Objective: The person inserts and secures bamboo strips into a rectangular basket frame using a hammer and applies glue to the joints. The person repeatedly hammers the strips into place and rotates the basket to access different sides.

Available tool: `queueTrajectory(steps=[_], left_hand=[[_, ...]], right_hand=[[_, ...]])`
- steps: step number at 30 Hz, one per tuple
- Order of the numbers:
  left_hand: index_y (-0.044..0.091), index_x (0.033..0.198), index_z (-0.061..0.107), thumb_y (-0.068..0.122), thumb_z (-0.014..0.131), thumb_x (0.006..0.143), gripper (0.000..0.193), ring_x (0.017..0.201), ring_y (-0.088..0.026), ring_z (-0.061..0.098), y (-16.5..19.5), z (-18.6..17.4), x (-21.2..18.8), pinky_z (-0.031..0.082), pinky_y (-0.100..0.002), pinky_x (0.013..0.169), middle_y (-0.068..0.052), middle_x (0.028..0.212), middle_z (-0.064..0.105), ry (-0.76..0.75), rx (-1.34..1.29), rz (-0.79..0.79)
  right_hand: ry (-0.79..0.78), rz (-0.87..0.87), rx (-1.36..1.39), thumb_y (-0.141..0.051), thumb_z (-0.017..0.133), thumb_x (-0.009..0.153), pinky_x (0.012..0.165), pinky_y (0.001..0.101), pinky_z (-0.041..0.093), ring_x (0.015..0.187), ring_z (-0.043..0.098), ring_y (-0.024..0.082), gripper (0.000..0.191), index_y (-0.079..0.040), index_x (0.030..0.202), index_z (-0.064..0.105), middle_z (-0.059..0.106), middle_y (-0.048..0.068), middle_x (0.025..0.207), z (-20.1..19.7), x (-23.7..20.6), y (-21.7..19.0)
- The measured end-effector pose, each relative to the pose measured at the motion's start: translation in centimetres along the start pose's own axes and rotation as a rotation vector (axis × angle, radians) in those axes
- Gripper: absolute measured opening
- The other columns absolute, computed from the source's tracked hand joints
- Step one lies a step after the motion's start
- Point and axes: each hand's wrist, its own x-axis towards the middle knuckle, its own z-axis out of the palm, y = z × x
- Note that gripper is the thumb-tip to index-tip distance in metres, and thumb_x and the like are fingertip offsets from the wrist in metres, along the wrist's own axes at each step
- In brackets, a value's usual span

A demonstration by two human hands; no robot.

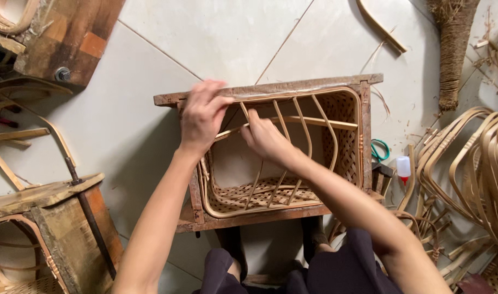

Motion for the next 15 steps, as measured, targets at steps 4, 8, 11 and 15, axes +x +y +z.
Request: queueTrajectory(steps=[4, 8, 11, 15], left_hand=[[0.005, 0.147, 0.049, 0.017, 0.089, 0.087, 0.073, 0.155, -0.035, 0.029, 2.7, -3.8, -5.1, 0.031, -0.05, 0.128, -0.021, 0.163, 0.03, 0.178, -0.165, -0.444], [0.0, 0.161, 0.021, 0.017, 0.089, 0.076, 0.11, 0.139, -0.036, 0.038, 4.9, -4.4, -10.3, 0.035, -0.048, 0.112, -0.028, 0.155, 0.034, -0.077, -0.259, -0.789], [0.005, 0.162, 0.026, 0.018, 0.079, 0.082, 0.097, 0.113, -0.022, 0.072, 4.8, -3.9, -11.8, 0.057, -0.035, 0.098, -0.016, 0.134, 0.069, -0.103, -0.415, -0.947], [0.005, 0.164, 0.028, 0.013, 0.079, 0.084, 0.096, 0.085, -0.029, 0.07, 3.4, -3.8, -12.9, 0.059, -0.037, 0.076, -0.015, 0.132, 0.074, -0.165, -0.434, -1.034]], right_hand=[[0.187, -0.264, -0.166, -0.009, 0.062, 0.095, 0.089, 0.0448, 0.055, 0.109, 0.061, 0.034, 0.053, 0.005, 0.143, 0.045, 0.057, 0.024, 0.123, -1.3, -5.1, -0.9], [0.14, -0.357, -0.089, -0.01, 0.066, 0.099, 0.093, 0.0399, 0.056, 0.111, 0.062, 0.027, 0.032, -0.004, 0.13, 0.059, 0.058, 0.016, 0.128, -1.6, -7.3, -1.8], [0.131, -0.353, -0.043, -0.008, 0.067, 0.097, 0.095, 0.0408, 0.057, 0.115, 0.062, 0.029, 0.028, -0.005, 0.124, 0.062, 0.058, 0.014, 0.129, -2.2, -7.9, -2.3], [0.173, -0.324, -0.017, -0.006, 0.067, 0.095, 0.095, 0.0379, 0.059, 0.113, 0.065, 0.029, 0.028, -0.005, 0.123, 0.065, 0.058, 0.015, 0.129, -4.1, -8.3, -2.3]])
